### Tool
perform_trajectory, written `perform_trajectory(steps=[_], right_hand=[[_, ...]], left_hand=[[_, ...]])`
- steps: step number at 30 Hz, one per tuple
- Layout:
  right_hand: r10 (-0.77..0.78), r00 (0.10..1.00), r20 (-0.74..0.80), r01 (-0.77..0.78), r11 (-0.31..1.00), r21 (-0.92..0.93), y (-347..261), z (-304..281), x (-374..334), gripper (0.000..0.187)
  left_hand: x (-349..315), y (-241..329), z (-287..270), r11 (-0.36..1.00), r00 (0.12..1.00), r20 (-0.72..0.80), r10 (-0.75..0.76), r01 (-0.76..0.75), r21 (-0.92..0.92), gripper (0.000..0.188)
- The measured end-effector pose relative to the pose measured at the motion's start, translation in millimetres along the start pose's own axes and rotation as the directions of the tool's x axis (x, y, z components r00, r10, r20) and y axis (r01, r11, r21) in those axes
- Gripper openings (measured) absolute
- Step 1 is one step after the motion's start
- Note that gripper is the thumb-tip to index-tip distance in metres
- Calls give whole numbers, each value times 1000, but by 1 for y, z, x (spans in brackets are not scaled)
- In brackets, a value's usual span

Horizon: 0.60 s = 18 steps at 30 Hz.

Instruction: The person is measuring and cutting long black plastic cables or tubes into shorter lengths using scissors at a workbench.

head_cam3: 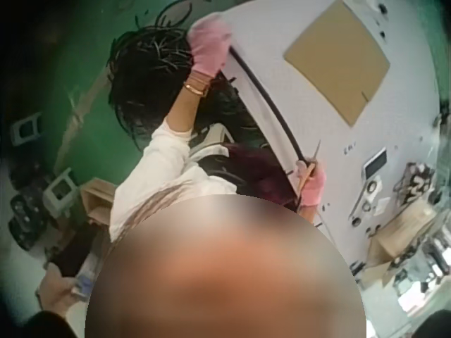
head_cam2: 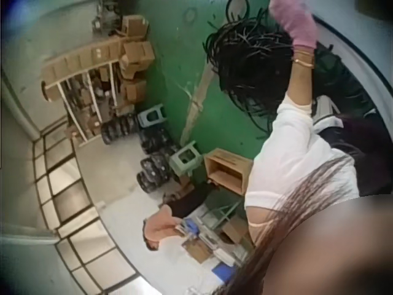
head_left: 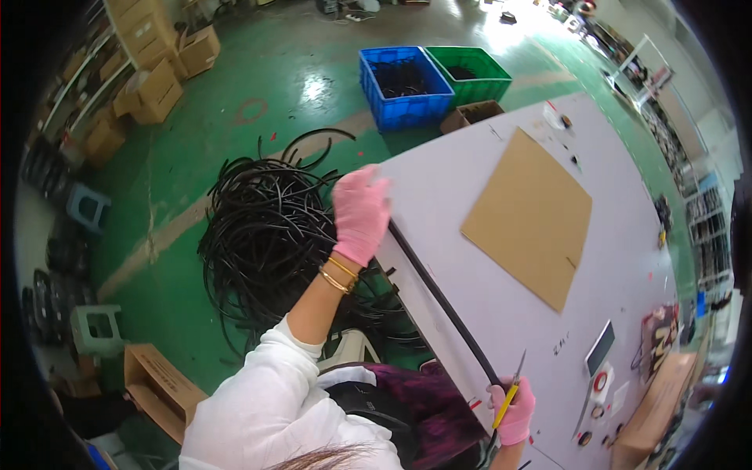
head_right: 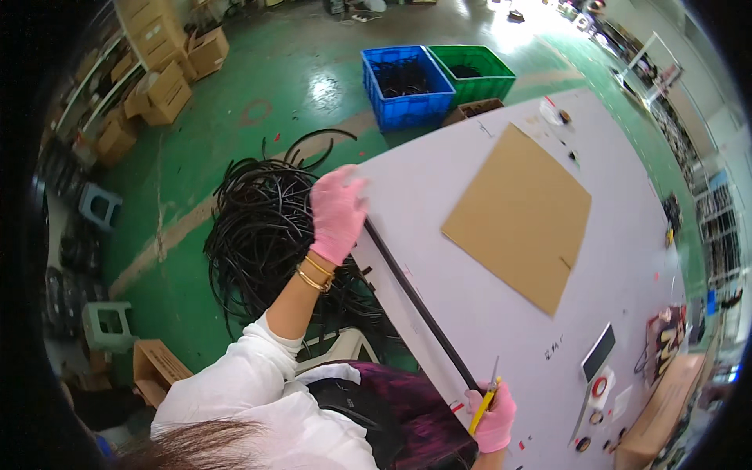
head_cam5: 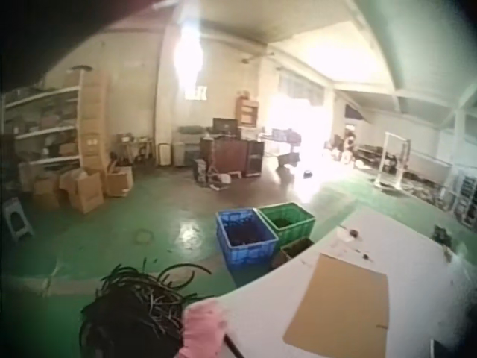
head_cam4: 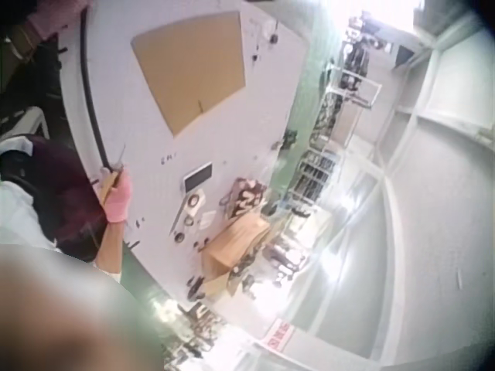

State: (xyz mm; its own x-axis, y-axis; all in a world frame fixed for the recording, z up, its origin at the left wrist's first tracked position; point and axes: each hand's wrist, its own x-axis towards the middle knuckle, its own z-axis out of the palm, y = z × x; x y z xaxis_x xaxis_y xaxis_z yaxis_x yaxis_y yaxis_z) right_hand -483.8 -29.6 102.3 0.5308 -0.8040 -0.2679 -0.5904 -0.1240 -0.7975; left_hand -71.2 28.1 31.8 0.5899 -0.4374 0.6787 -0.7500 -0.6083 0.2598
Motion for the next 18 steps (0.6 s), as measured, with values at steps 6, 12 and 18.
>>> perform_trajectory(steps=[6,12,18], right_hand=[[84,995,-52,-81,995,62,1,10,17,14],[97,995,-21,-95,994,58,-28,27,15,10],[269,963,22,-265,958,-113,-50,30,14,28]], left_hand=[[8,15,7,915,878,378,295,-146,-376,25],[18,-6,12,933,885,390,254,-119,-339,38],[20,-12,14,937,892,392,225,-88,-338,40]])
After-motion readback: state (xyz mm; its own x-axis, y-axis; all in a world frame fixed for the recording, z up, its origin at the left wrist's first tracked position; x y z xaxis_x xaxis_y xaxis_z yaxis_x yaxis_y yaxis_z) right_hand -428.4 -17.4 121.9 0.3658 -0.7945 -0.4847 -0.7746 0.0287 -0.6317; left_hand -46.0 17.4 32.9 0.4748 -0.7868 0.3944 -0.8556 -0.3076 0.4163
